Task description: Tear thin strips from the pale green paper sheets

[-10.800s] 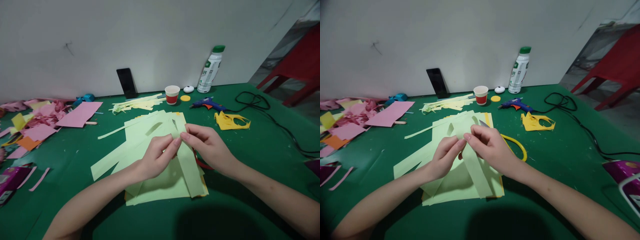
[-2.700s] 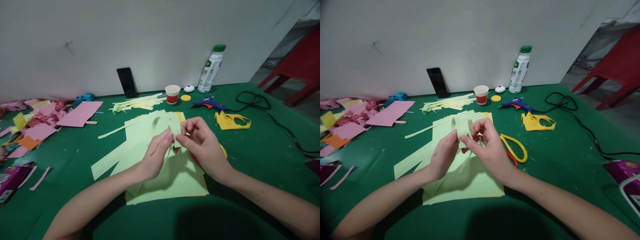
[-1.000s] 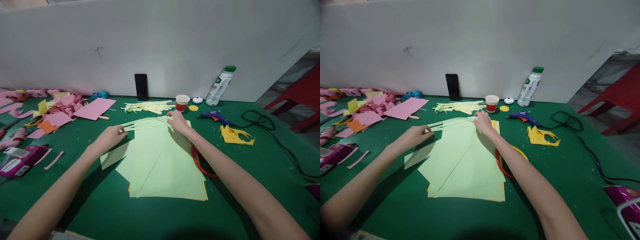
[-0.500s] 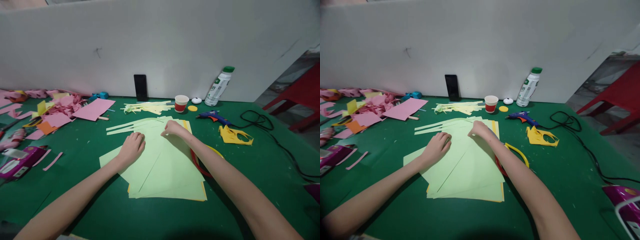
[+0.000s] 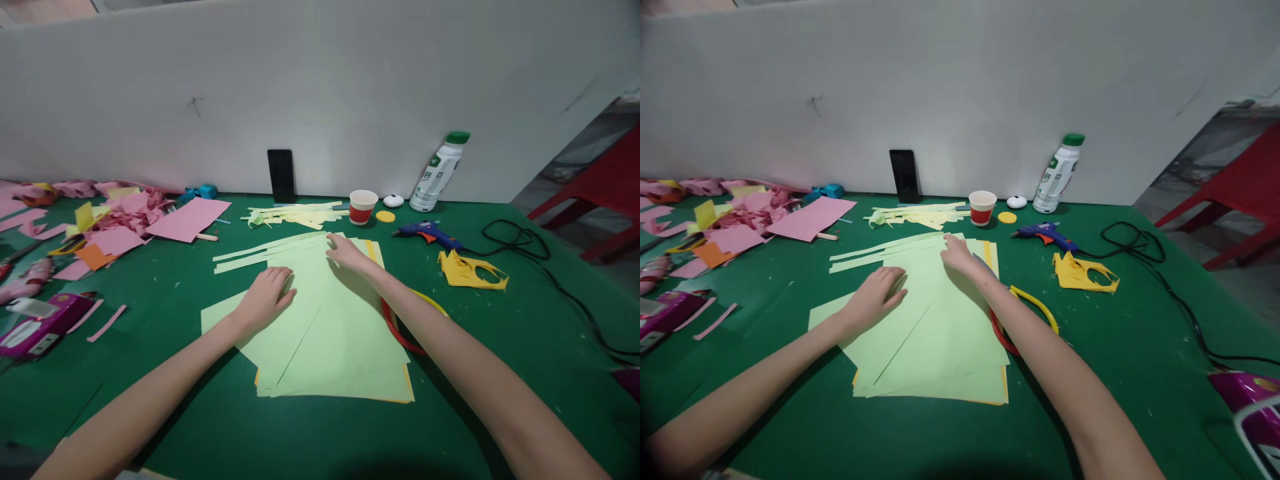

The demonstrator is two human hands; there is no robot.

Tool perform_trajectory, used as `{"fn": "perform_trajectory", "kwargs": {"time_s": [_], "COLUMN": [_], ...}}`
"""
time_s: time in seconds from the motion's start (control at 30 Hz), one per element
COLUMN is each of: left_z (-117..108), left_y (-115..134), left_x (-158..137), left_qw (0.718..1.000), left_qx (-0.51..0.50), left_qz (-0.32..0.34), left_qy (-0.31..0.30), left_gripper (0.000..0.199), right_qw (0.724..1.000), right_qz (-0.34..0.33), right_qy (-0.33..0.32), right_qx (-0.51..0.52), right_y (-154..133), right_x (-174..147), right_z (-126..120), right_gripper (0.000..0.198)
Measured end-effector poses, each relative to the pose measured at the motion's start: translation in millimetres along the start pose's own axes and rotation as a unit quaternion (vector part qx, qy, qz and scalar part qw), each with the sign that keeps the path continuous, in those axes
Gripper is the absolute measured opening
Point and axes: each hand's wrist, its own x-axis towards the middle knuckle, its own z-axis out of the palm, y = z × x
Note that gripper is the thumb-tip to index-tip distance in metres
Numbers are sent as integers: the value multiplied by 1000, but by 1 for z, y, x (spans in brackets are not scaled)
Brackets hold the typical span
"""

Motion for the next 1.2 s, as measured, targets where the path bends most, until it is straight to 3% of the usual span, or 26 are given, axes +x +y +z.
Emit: {"fn": "perform_trajectory", "kwargs": {"time_s": [0.17,0.47,0.7,0.9,0.93,1.0,1.13,1.2], "left_z": [-2,-3,-8,-47,-55,-68,-75,-71], "left_y": [-2,-1,-2,14,18,26,51,69], "left_x": [0,0,4,12,15,23,36,39], "left_qw": [999,987,974,954,946,900,774,749], "left_qx": [-38,-136,-196,-275,-298,-406,-587,-606], "left_qz": [-10,-86,-111,-82,-66,-21,38,20], "left_qy": [-9,-13,-7,-87,-112,-160,-233,-267], "left_gripper": [32,36,41,31,32,38,45,48], "right_qw": [999,993,992,974,971,965,956,949], "right_qz": [20,38,-41,-142,-156,-182,-226,-243], "right_qy": [-45,-104,-105,-76,-80,-85,-41,-9], "right_qx": [-8,-38,49,157,165,171,184,199], "right_y": [10,14,13,1,-2,-9,-19,-20], "right_x": [0,2,-14,-62,-71,-87,-109,-115], "right_z": [-3,-1,-16,-57,-64,-77,-93,-97], "right_gripper": [30,29,29,12,9,6,11,12]}}
